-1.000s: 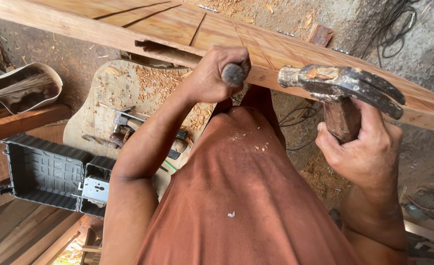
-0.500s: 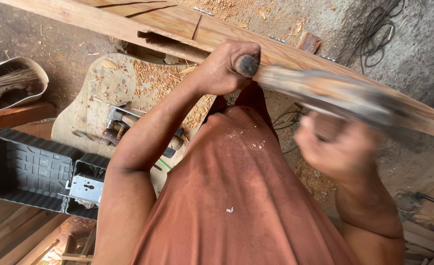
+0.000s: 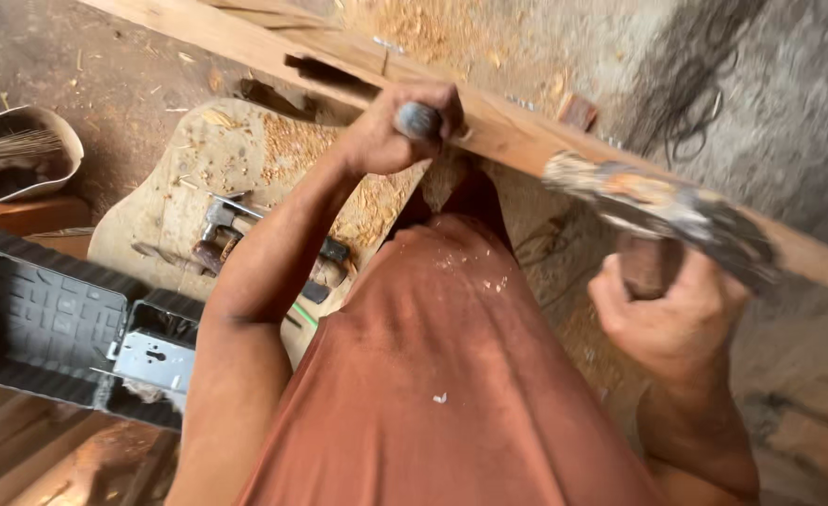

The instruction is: The person fits a metal door lock into a cutout in a wooden door, then uses a hammer and chisel to drive nails into the door frame to secure the lock. The person repeatedly hammers nails and adjusts the lock position.

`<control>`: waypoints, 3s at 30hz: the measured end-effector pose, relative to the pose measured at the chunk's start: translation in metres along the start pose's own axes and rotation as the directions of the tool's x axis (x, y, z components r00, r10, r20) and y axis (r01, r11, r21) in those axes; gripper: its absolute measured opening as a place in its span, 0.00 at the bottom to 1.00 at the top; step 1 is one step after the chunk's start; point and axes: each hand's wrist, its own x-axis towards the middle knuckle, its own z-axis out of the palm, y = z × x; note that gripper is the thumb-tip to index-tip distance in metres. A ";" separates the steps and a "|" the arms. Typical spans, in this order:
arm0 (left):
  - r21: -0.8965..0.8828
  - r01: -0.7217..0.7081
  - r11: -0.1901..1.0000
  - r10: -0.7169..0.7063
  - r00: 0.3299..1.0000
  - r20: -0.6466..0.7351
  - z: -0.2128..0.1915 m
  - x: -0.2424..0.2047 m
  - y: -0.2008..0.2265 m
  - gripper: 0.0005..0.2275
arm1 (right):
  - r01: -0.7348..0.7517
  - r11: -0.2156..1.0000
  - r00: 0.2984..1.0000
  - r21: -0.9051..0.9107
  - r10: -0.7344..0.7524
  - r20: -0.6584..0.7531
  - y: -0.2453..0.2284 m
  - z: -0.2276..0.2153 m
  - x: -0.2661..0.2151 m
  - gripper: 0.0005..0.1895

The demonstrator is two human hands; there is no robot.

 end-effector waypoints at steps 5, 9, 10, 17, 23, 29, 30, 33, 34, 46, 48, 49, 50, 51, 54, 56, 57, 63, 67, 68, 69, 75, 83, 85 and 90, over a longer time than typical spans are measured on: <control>0.137 -0.001 0.991 0.000 1.000 0.006 0.008 -0.013 0.002 0.04 | -0.208 0.969 0.977 0.134 0.199 0.079 0.048 0.015 -0.052 0.27; 0.210 -0.083 0.974 0.083 0.997 0.008 0.010 -0.013 0.014 0.04 | -0.187 0.976 0.982 0.107 0.185 0.036 0.075 0.037 -0.077 0.28; 0.148 -0.105 0.983 0.101 0.994 0.029 0.007 -0.011 0.014 0.04 | -0.216 0.968 0.976 0.130 0.212 0.046 0.076 0.041 -0.078 0.28; 0.187 -0.068 0.980 0.066 0.998 0.017 0.005 -0.003 0.038 0.04 | -0.371 0.910 0.926 0.187 0.346 0.149 0.082 0.041 -0.075 0.26; 0.014 -0.012 1.000 0.013 0.998 -0.055 0.000 -0.011 0.051 0.06 | -0.344 0.930 0.933 0.127 0.324 0.155 0.096 0.046 -0.087 0.26; 0.101 0.063 0.993 -0.060 0.998 -0.034 0.001 0.005 0.034 0.07 | -0.335 0.927 0.935 0.169 0.304 0.183 0.081 0.039 -0.068 0.25; 0.178 0.053 0.983 -0.054 0.999 0.001 0.002 0.010 0.033 0.08 | -0.327 0.928 0.938 0.177 0.298 0.176 0.080 0.040 -0.063 0.24; 0.228 0.065 0.971 -0.075 0.997 0.034 0.007 0.019 0.037 0.09 | -0.322 0.931 0.941 0.174 0.294 0.167 0.077 0.039 -0.063 0.24; 0.238 0.060 0.969 -0.072 0.997 0.041 0.007 0.021 0.038 0.09 | -0.303 0.936 0.949 0.178 0.278 0.153 0.078 0.039 -0.067 0.24; 0.286 0.079 0.955 -0.115 0.987 0.112 0.009 0.028 0.011 0.11 | -0.047 0.841 0.987 0.539 0.121 -0.103 0.032 0.017 0.010 0.27; 0.313 0.040 0.949 -0.084 0.988 0.127 0.012 0.030 0.008 0.14 | 0.034 0.885 0.994 0.464 0.018 -0.107 0.020 0.024 0.020 0.29; 0.303 0.018 0.953 -0.064 0.988 0.140 0.014 0.031 0.008 0.12 | 0.079 0.944 0.997 0.319 -0.079 -0.014 0.013 0.030 0.025 0.30; 0.293 -0.003 0.956 -0.044 0.987 0.154 0.017 0.032 0.009 0.11 | 0.138 0.975 0.984 0.173 -0.155 0.093 0.007 0.031 0.029 0.31; 0.278 -0.029 0.960 -0.021 0.984 0.174 0.019 0.035 0.009 0.10 | 0.107 0.988 0.983 0.109 -0.121 0.140 0.005 0.022 0.027 0.32; 0.204 0.070 0.976 -0.096 0.988 0.124 0.019 0.035 0.015 0.10 | 0.101 0.995 0.987 0.004 -0.100 0.124 -0.001 0.009 0.019 0.33; 0.221 0.095 0.971 -0.125 0.984 0.129 0.021 0.028 0.016 0.09 | 0.206 0.979 0.976 -0.001 -0.206 -0.065 -0.003 0.013 0.011 0.28; 0.257 0.112 0.960 -0.143 0.984 0.104 0.013 0.021 0.020 0.10 | 0.098 0.994 0.995 0.040 -0.098 0.021 -0.001 0.018 0.013 0.29; 0.103 0.001 0.995 0.003 0.999 -0.036 0.000 -0.004 0.009 0.08 | -0.070 0.991 0.997 0.116 0.068 0.024 0.011 0.009 -0.001 0.27; 0.289 -0.034 0.957 0.029 0.999 0.024 0.014 -0.003 -0.001 0.04 | -0.103 0.989 0.994 0.107 0.100 0.036 0.049 0.016 -0.044 0.28; 0.287 -0.062 0.956 0.059 0.998 0.019 0.009 -0.002 0.003 0.03 | -0.104 0.989 0.994 0.106 0.099 0.044 0.061 0.024 -0.052 0.28; 0.270 -0.080 0.960 0.078 0.997 0.018 0.007 -0.005 0.009 0.03 | -0.121 0.987 0.991 0.104 0.115 0.066 0.067 0.029 -0.063 0.27; -0.111 0.013 0.994 -0.026 0.992 -0.121 -0.024 -0.016 0.038 0.06 | -0.342 0.911 0.934 0.228 0.303 0.191 0.080 0.041 -0.065 0.30; 0.137 0.051 0.989 -0.055 0.998 0.024 -0.012 0.000 0.030 0.07 | -0.337 0.927 0.932 0.166 0.304 0.196 0.074 0.038 -0.050 0.28; 0.234 0.054 0.971 -0.066 0.997 0.044 -0.008 0.008 0.029 0.07 | -0.218 0.951 0.971 0.219 0.189 0.144 0.074 0.036 -0.048 0.30; 0.361 0.110 0.926 -0.142 0.988 0.062 0.012 0.017 0.021 0.07 | -0.060 0.972 0.996 0.225 0.042 0.083 0.056 0.022 -0.025 0.26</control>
